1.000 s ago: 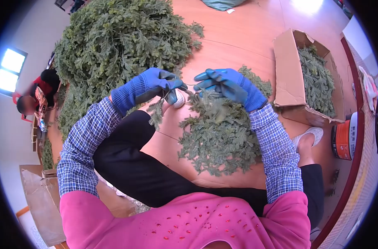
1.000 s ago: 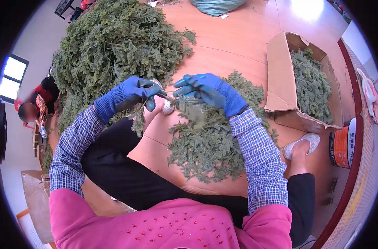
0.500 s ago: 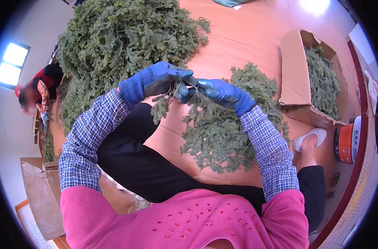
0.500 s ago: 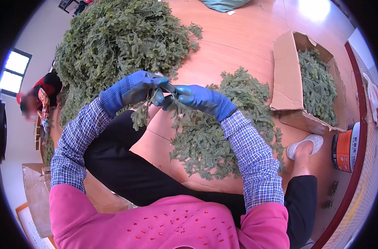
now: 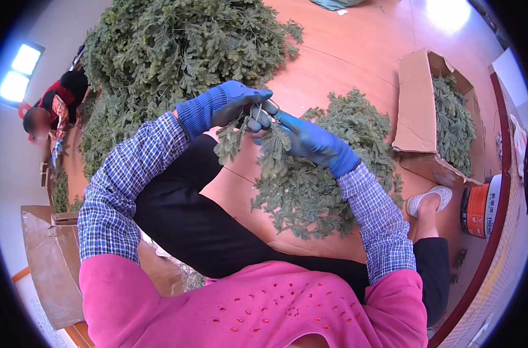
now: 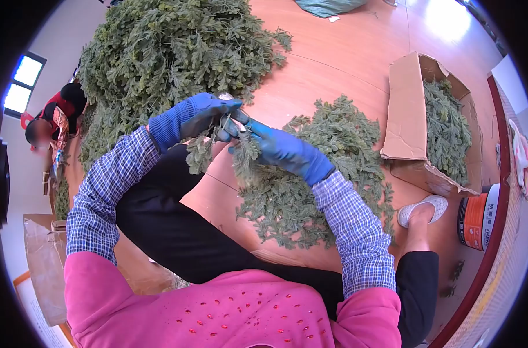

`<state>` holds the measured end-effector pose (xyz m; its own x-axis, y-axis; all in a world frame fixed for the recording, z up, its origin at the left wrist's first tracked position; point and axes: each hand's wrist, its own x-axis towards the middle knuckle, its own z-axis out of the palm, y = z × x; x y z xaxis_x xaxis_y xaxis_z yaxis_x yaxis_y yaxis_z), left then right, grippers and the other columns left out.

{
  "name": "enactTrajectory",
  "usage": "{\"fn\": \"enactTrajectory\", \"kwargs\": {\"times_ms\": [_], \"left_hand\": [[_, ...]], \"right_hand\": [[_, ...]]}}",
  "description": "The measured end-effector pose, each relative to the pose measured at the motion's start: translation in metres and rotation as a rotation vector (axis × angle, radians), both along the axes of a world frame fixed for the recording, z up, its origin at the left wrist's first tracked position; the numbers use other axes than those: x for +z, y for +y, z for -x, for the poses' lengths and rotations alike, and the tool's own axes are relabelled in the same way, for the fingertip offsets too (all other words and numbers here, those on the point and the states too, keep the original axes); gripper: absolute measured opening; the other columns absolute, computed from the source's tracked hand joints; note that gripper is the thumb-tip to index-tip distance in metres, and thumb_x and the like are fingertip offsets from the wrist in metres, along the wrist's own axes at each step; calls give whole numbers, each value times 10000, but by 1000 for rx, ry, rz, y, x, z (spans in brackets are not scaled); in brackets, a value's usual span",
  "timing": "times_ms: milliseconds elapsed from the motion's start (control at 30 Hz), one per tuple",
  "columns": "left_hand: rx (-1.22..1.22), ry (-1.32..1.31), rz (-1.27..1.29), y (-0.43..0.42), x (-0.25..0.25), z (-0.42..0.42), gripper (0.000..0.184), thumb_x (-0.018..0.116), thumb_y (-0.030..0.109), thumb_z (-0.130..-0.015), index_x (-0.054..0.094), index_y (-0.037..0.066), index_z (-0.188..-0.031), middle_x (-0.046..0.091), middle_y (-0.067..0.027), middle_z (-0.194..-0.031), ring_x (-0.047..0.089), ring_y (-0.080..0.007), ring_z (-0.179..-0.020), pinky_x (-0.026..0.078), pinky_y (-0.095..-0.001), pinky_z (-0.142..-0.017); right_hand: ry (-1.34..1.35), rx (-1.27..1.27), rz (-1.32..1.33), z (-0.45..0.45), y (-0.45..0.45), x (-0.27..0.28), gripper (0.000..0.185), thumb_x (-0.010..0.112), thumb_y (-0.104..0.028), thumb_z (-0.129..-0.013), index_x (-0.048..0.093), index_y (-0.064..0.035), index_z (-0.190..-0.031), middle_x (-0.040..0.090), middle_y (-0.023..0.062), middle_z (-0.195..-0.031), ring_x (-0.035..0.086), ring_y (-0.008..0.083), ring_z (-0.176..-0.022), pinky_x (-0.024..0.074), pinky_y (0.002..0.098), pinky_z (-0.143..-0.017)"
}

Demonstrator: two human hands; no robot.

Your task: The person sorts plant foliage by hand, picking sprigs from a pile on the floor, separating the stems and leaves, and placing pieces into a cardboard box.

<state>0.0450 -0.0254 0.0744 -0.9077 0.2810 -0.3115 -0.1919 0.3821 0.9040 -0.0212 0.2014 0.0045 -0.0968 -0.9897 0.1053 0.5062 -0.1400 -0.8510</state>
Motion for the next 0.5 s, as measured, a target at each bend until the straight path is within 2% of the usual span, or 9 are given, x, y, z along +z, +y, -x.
{"fn": "enactTrajectory", "kwargs": {"times_ms": [33,133,200,233,300,367,433,467,500], "left_hand": [[5,1,2,-3,-6,-1,493,423,369,-995,582,-62,-1174,672,-116,-1006,634,-115,-808,510,-257,-802],[42,167,56,4,-10,1,458,448,348,-991,592,-56,-1152,682,-96,-946,626,-89,-756,514,-219,-736],[341,-209,-312,22,0,-2,387,480,308,-983,621,-39,-1081,668,-57,-859,613,-89,-726,509,-200,-693],[330,-207,-310,24,4,-2,387,480,308,-983,621,-39,-1081,668,-57,-859,613,-89,-726,509,-200,-693],[262,-121,3,17,12,-3,300,510,236,-967,631,-37,-993,633,-49,-808,611,-116,-704,519,-225,-654],[598,-156,-247,24,2,0,224,542,156,-925,629,-46,-966,611,-64,-758,592,-129,-626,527,-258,-579],[684,-121,-266,15,-23,23,200,522,119,-921,616,-37,-1003,621,-82,-768,596,-152,-604,539,-267,-582],[859,-19,-318,34,-32,36,221,489,129,-942,640,-26,-987,641,-86,-719,564,-147,-512,437,-232,-448],[817,-19,-332,36,-52,51,221,489,129,-942,640,-26,-987,641,-86,-719,564,-147,-512,437,-232,-448]], "right_hand": [[69,-44,-54,-8,-1,17,798,706,-346,-827,308,14,-1418,563,64,-1190,566,83,-809,481,228,-736],[152,-239,-20,-20,-14,-11,627,689,-203,-836,410,3,-1358,608,39,-1078,573,63,-805,491,211,-688],[-136,-155,-299,-21,-12,-12,448,693,-177,-838,556,-16,-1233,642,42,-977,588,74,-796,499,230,-672],[-133,-166,-296,-17,-9,-10,448,693,-177,-838,556,-16,-1233,642,42,-977,588,74,-796,499,230,-672],[61,-183,-397,-5,-2,-4,309,685,-198,-850,644,-8,-1090,659,58,-911,615,93,-780,507,239,-680],[256,-302,-429,-1,5,31,301,655,-243,-857,659,4,-1030,667,73,-837,634,132,-706,508,240,-670],[877,-338,-486,8,11,49,285,613,-267,-847,662,-18,-977,677,89,-757,659,193,-658,517,301,-633],[887,-381,-522,7,13,58,285,613,-267,-847,662,-18,-977,677,89,-757,659,193,-658,517,301,-633],[1275,-529,-656,2,13,65,265,605,-265,-831,657,-37,-954,678,98,-736,668,211,-650,512,337,-605]]}}
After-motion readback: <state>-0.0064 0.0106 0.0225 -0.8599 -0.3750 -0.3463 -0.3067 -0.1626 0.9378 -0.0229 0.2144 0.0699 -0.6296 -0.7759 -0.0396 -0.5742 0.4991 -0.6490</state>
